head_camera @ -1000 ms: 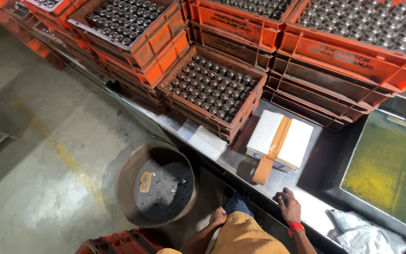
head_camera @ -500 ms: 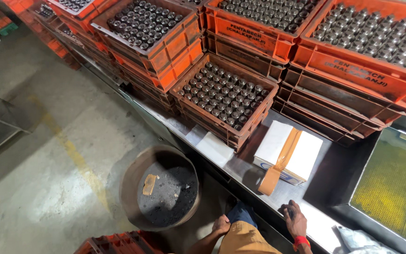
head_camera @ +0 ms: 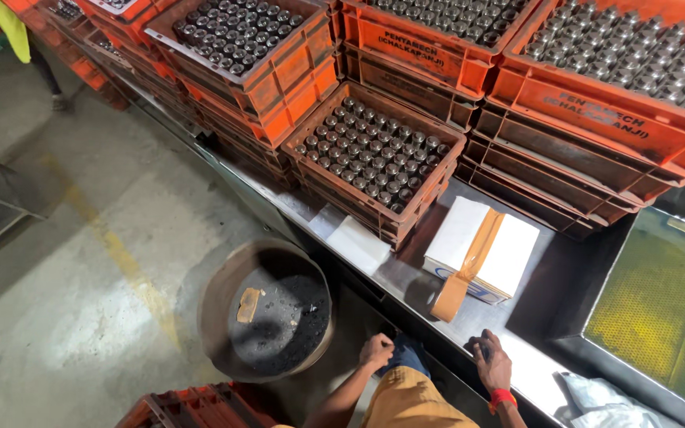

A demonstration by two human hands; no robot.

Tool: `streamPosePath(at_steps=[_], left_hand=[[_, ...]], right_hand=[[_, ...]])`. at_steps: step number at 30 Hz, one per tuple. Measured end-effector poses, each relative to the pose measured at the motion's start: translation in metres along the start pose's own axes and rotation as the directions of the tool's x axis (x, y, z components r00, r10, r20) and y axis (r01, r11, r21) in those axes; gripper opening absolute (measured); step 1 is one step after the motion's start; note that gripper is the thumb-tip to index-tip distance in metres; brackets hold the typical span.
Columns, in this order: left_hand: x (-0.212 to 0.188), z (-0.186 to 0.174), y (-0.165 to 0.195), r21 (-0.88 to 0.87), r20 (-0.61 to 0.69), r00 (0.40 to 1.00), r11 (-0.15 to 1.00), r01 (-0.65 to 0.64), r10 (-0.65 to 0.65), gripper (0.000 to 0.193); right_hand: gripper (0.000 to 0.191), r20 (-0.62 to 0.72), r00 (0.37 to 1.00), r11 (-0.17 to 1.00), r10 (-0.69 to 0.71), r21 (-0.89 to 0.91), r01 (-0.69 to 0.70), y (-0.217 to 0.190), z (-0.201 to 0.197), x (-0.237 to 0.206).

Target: The person places metal components one at a time into a cardboard box, closes the box flaps, and wraps tape around the box to secure it. The person then carries the taped box across the floor and returns to the workbench.

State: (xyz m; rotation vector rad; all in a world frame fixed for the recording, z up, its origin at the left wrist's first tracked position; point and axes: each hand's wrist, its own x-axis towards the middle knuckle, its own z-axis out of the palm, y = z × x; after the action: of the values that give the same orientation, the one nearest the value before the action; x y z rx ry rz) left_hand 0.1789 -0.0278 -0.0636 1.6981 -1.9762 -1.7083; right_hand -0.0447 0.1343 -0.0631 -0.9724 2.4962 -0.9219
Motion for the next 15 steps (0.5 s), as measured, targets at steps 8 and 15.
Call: streamPosePath(at_steps=[8, 15], left_hand=[[0.002, -0.004, -0.064, -0.093, 0.006, 0.962, 0.958, 0.271, -0.271, 0.023], [-0.014, -0.007, -0.060, -0.116, 0.060, 0.957, 0.950, 0.290, -0.285, 0.023]], right_hand=[[0.031, -0.002, 1.000, 0.999, 0.026, 0.032, -0.025, 0.006, 0.003, 0.000], [0.032, -0.012, 1.000, 0.999, 0.016, 0.034, -0.015, 0.008, 0.003, 0.000]])
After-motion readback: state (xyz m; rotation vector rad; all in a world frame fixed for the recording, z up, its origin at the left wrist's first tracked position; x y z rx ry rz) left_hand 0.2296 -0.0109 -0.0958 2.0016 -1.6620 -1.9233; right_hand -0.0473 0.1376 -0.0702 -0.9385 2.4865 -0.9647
